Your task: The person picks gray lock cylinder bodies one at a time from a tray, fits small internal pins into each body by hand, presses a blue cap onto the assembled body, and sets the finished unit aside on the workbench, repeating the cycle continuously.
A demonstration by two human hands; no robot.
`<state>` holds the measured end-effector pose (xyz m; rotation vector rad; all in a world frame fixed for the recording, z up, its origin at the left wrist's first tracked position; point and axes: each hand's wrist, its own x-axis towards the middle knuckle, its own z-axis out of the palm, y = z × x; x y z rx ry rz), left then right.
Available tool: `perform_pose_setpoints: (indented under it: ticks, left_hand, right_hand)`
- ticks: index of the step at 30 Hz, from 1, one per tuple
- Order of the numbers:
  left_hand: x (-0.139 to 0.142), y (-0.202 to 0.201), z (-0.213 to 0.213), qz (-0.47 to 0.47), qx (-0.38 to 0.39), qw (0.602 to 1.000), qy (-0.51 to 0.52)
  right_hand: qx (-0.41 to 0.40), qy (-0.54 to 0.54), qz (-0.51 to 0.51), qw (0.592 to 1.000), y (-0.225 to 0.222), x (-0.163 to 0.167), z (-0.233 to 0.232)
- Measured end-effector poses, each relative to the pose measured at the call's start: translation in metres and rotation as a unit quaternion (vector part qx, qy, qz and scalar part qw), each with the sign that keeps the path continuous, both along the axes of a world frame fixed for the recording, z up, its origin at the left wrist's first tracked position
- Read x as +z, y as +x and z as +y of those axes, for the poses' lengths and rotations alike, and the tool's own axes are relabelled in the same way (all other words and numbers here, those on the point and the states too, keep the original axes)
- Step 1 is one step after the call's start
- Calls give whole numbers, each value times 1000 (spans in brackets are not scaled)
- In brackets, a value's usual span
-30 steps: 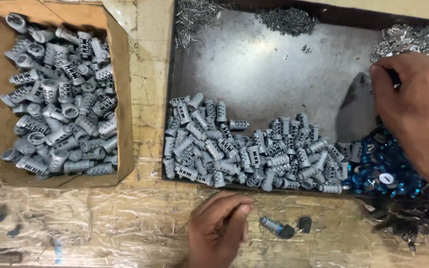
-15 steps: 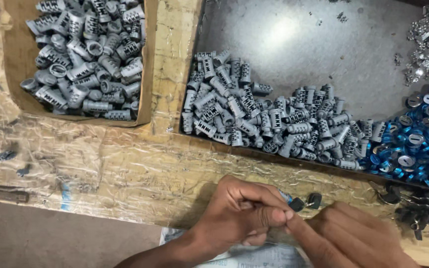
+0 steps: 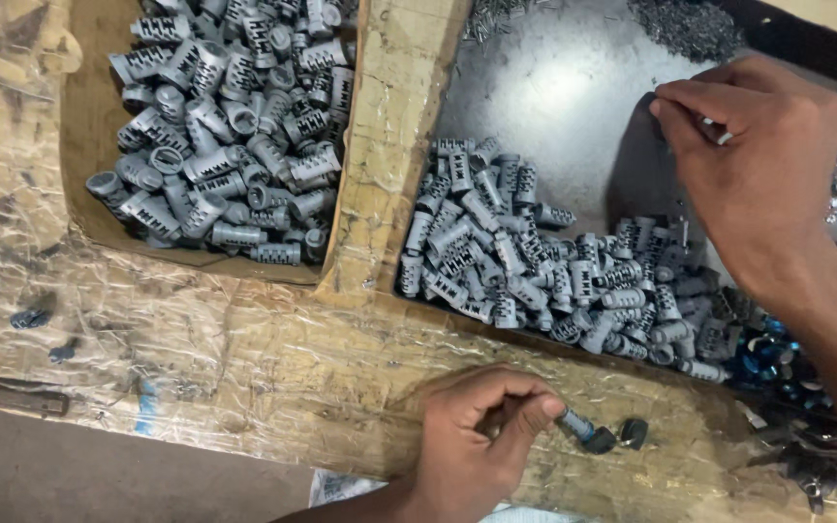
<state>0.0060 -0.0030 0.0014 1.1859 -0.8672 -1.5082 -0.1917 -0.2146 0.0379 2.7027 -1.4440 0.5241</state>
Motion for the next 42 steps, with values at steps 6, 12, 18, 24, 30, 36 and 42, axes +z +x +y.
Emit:
perform_pose_setpoints:
  ticks: [6, 12, 18, 24, 30, 36, 42]
  left_hand:
    - [7, 5, -6, -15, -66, 998, 3]
    - [9, 5, -5, 25, -87, 993, 76]
    - [10, 11, -12, 181, -105, 974, 88]
    - [31, 3, -20, 204, -186, 951, 141]
    - [45, -8, -15, 169, -193, 961, 103]
    - [44, -13, -7, 113, -205, 970, 66]
    - [53, -21, 1, -62, -107, 986, -110]
  right_hand:
    - [-38, 29, 42, 998, 13, 6, -14]
    - [-131, 133, -30, 982, -1, 9, 1]
    - [-222, 413, -318, 824, -12, 52, 93]
    - [-206, 498, -395, 744, -37, 44, 206]
    - [-249, 532, -476, 654, -61, 27, 244]
    - [-253, 548, -505, 617, -66, 25, 245]
    - [-299, 470, -432, 710, -50, 25, 254]
